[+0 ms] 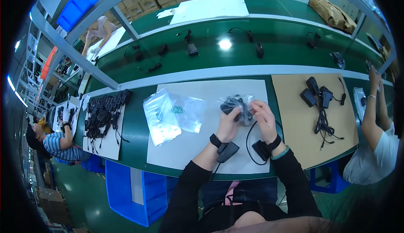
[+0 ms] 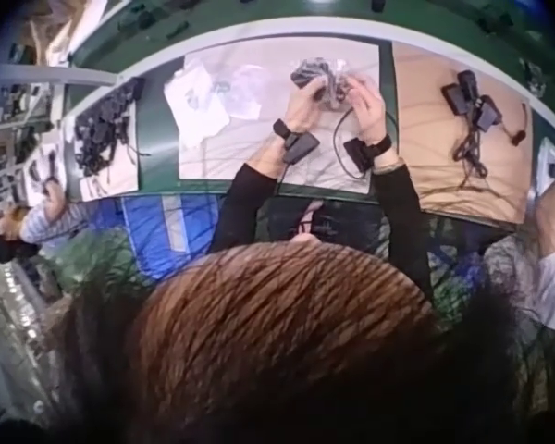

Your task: The person picks up a power adapter, wraps its cord around the body, and places it into a plastic bag. After sealing the bag, the person sets the packaged power adapter onto the conveyor belt.

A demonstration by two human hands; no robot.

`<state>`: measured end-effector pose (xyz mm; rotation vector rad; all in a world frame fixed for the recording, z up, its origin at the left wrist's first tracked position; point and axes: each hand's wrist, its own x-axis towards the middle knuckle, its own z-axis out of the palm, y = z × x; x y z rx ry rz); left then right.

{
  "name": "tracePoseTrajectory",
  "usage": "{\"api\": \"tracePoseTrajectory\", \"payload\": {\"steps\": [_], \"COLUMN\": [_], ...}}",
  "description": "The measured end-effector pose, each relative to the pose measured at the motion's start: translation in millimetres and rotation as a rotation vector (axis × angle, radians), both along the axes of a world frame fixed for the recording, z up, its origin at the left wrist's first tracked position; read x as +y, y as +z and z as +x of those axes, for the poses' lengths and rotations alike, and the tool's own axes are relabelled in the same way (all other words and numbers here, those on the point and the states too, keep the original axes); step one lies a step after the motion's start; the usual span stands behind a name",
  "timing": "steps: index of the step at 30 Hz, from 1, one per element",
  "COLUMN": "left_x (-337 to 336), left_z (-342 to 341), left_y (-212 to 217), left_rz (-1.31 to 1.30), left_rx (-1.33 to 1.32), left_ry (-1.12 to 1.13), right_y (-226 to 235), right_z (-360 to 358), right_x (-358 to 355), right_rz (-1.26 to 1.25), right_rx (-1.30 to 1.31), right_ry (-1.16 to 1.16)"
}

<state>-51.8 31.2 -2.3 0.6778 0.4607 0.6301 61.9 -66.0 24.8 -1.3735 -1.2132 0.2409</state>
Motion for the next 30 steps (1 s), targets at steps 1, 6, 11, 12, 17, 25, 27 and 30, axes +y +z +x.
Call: {"api": "tracePoseTrajectory", "payload": {"steps": [1, 6, 11, 12, 17, 25, 27, 30], "left_x": [2, -1, 2, 1, 5, 9, 6, 2], "left_z": [1, 1, -6, -8, -10, -11, -9, -6], "left_y": [-1, -3, 0, -1, -9, -7, -4, 3], "left_rz": [-0.023, 0.075, 0.005, 0.016, 0.11, 0.19, 0.195, 0.207], "left_rx": [-0.013, 0.048, -0.128, -0.124, -0.098, -0.092, -0.077, -0.047], "left_ry": [0.043, 0.095, 0.072, 0.049, 0.048, 0.076, 0.053, 0.016], "right_y": [4, -5, -8, -5, 5, 6, 8, -1], "right_z": [0, 4, 5, 6, 31, 15, 14, 30], "right_x": [1, 2, -7, -8, -13, 0, 1, -8], "right_rz": [0.052, 0.063, 0.073, 0.022, 0.017, 0.063, 0.011, -0.103], "right_rx": [-0.045, -0.1, 0.105, 0.139, -0.245, 0.508, 0.552, 0.489], "right_ry": [0.013, 0.01, 0.086, 0.079, -0.053, 0.062, 0.029, 0.055]}}
